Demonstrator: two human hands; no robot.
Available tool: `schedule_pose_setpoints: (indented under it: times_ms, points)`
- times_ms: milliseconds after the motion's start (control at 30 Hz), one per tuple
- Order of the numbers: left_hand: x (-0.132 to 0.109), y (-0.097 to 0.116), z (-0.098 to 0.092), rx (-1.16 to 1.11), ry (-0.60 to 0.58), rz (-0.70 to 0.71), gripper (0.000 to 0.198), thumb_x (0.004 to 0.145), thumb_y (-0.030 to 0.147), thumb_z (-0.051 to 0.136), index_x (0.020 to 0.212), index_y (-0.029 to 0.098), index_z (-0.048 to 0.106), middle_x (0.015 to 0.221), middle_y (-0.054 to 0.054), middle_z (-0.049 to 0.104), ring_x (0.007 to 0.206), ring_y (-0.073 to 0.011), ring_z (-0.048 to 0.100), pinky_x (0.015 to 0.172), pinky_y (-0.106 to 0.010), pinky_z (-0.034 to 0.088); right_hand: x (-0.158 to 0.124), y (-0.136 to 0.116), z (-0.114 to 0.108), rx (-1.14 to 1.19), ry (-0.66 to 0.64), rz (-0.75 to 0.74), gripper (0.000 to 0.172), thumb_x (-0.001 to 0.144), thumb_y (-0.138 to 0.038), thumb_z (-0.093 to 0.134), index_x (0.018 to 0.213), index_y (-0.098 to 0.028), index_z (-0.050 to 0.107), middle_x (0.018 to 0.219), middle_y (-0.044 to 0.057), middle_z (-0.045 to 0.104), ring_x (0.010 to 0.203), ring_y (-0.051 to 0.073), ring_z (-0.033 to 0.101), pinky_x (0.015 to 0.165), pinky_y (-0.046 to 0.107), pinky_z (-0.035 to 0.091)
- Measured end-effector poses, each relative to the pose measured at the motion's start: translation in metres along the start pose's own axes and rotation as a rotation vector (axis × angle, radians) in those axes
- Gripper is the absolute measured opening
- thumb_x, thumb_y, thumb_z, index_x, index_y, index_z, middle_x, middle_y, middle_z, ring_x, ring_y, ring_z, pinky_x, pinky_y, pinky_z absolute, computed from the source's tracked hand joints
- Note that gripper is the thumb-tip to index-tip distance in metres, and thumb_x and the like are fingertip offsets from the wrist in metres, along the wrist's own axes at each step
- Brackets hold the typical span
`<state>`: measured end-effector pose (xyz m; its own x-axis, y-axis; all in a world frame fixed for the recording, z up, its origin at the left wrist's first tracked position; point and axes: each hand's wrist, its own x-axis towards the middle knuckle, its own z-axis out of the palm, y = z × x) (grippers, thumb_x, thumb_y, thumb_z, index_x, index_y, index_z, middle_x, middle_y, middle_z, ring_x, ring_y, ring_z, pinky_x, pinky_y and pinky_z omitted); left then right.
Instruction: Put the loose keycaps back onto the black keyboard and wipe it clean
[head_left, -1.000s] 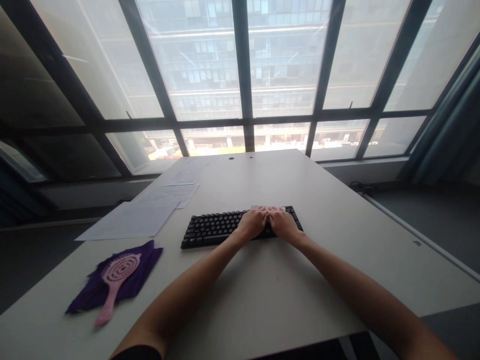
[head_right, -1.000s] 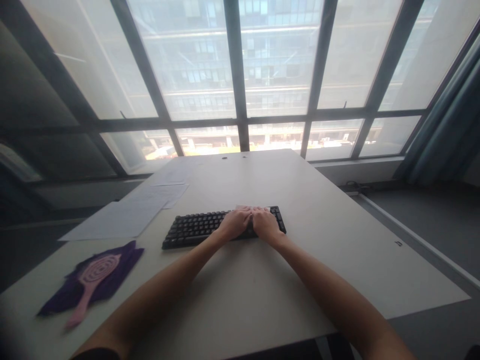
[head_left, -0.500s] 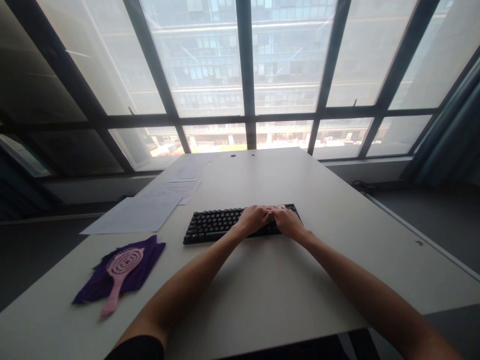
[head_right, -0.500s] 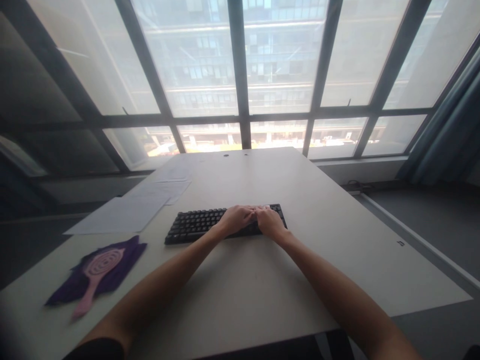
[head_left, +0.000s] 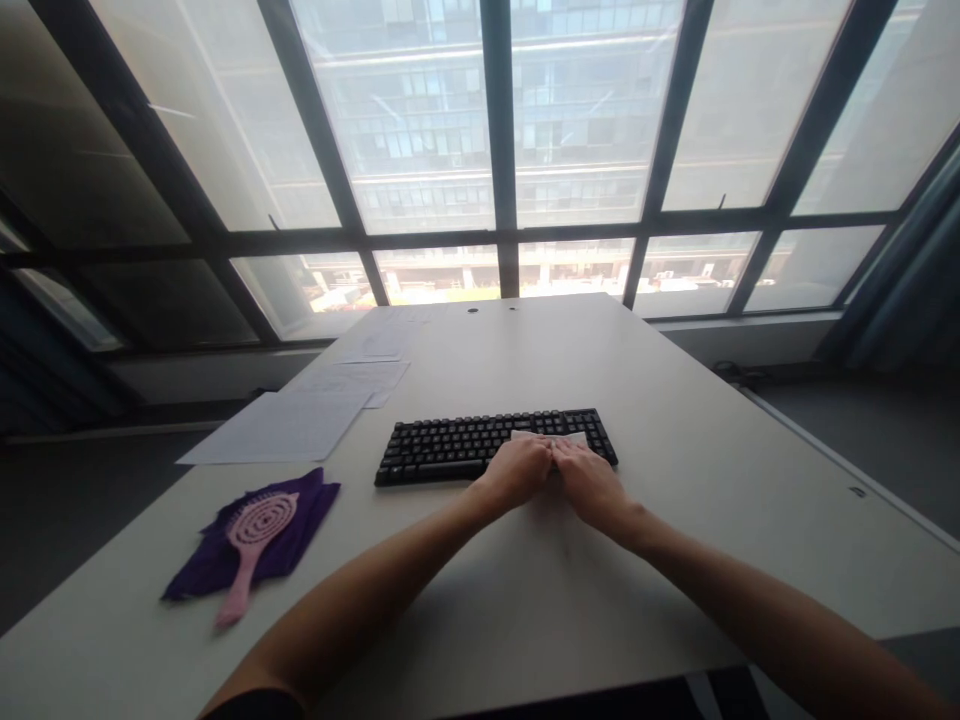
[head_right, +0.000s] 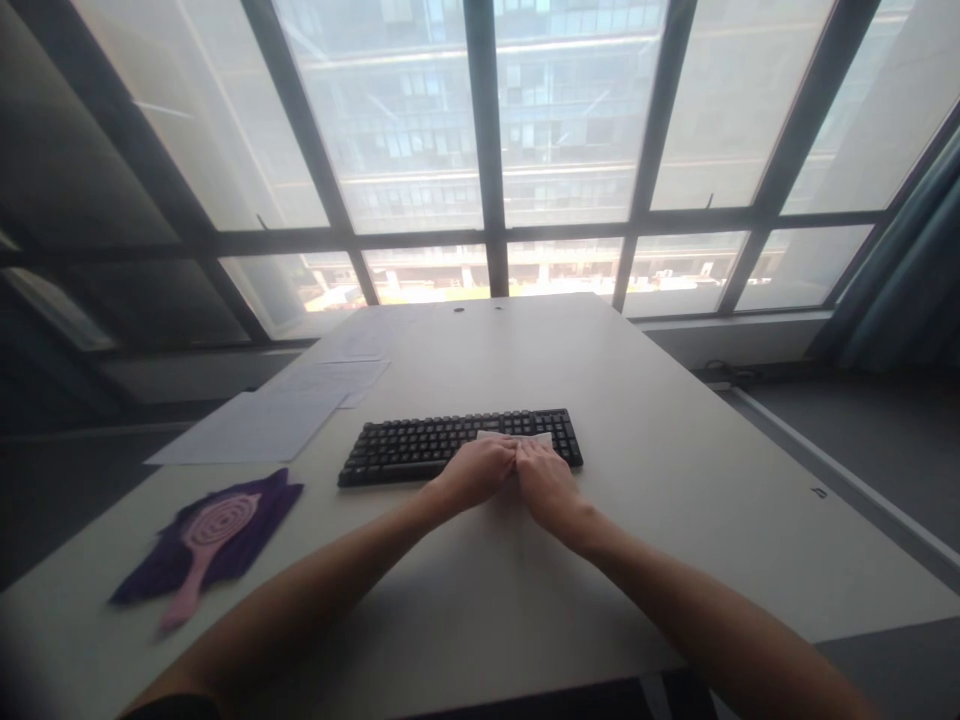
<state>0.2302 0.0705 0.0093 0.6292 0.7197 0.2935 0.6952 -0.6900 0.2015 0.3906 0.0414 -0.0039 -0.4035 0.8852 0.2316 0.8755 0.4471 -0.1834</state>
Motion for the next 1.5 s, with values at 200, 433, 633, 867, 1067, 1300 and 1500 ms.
schedule_pose_setpoints:
  times_ms: [200,433,633,867,1067,1300,1500]
  points:
    - [-0.017,-0.005,0.018,-0.031,0.159,0.143,0.029,0.098,0.011,0.052,0.117,0.017,0.073,0.125,-0.011,0.073,0.123,-0.0211,0.065,0.114,-0.037,0.049,-0.008,0.0,0.027,-0.165,0.089,-0.058,0.052,0.091,0.0,0.042,0.14,0.001,0.059,0.144,0.025,0.057,0.137,0.029,0.056,0.118,0.043,0.041]
    - [-0.012,-0.001,0.011,0.014,0.114,0.095,0.027,0.1,0.013,0.052,0.113,0.016,0.075,0.118,-0.009,0.076,0.115,-0.0214,0.07,0.107,-0.034,0.054,-0.007,0.001,0.02,-0.139,0.069,-0.051,0.046,0.094,-0.002,0.043,0.135,-0.001,0.063,0.141,0.022,0.061,0.133,0.026,0.06,0.117,0.037,0.041]
    - [-0.017,0.003,0.011,-0.001,0.13,0.059,0.023,0.1,0.02,0.056,0.11,0.022,0.077,0.121,-0.005,0.076,0.113,-0.0225,0.071,0.101,-0.035,0.056,-0.005,0.003,0.004,0.007,0.066,0.02,0.035,0.1,-0.01,0.045,0.118,-0.015,0.074,0.128,0.013,0.073,0.12,0.022,0.067,0.109,0.031,0.045]
    - [-0.002,-0.001,0.01,0.037,0.355,0.037,0.03,0.105,0.023,0.048,0.121,0.023,0.073,0.13,-0.005,0.072,0.124,-0.0208,0.066,0.111,-0.038,0.05,0.005,0.02,-0.004,0.125,0.307,0.012,0.036,0.106,-0.021,0.041,0.123,-0.021,0.072,0.135,0.008,0.069,0.126,0.02,0.064,0.112,0.031,0.043]
    - [0.011,-0.012,0.017,0.068,0.242,-0.025,0.032,0.104,0.02,0.046,0.125,0.019,0.07,0.135,-0.009,0.068,0.132,-0.0248,0.059,0.118,-0.045,0.043,0.025,0.029,0.004,0.129,0.204,0.017,0.036,0.104,-0.016,0.042,0.126,-0.017,0.071,0.137,0.011,0.068,0.131,0.02,0.06,0.114,0.032,0.041]
    - [0.008,-0.017,0.022,0.035,0.143,0.007,0.035,0.106,0.027,0.042,0.13,0.016,0.065,0.142,-0.013,0.063,0.137,-0.0269,0.054,0.122,-0.048,0.036,0.023,0.027,0.002,0.102,0.085,0.056,0.036,0.103,-0.016,0.043,0.125,-0.019,0.071,0.14,0.011,0.066,0.13,0.021,0.06,0.111,0.03,0.043]
    - [-0.002,-0.013,0.027,0.06,0.082,-0.011,0.068,0.094,0.045,0.062,0.15,0.01,0.046,0.157,-0.023,0.045,0.151,-0.0343,0.037,0.124,-0.055,0.029,0.022,0.031,-0.001,0.108,0.068,0.026,0.038,0.103,-0.016,0.043,0.129,-0.022,0.07,0.142,0.008,0.065,0.133,0.02,0.059,0.111,0.03,0.045]
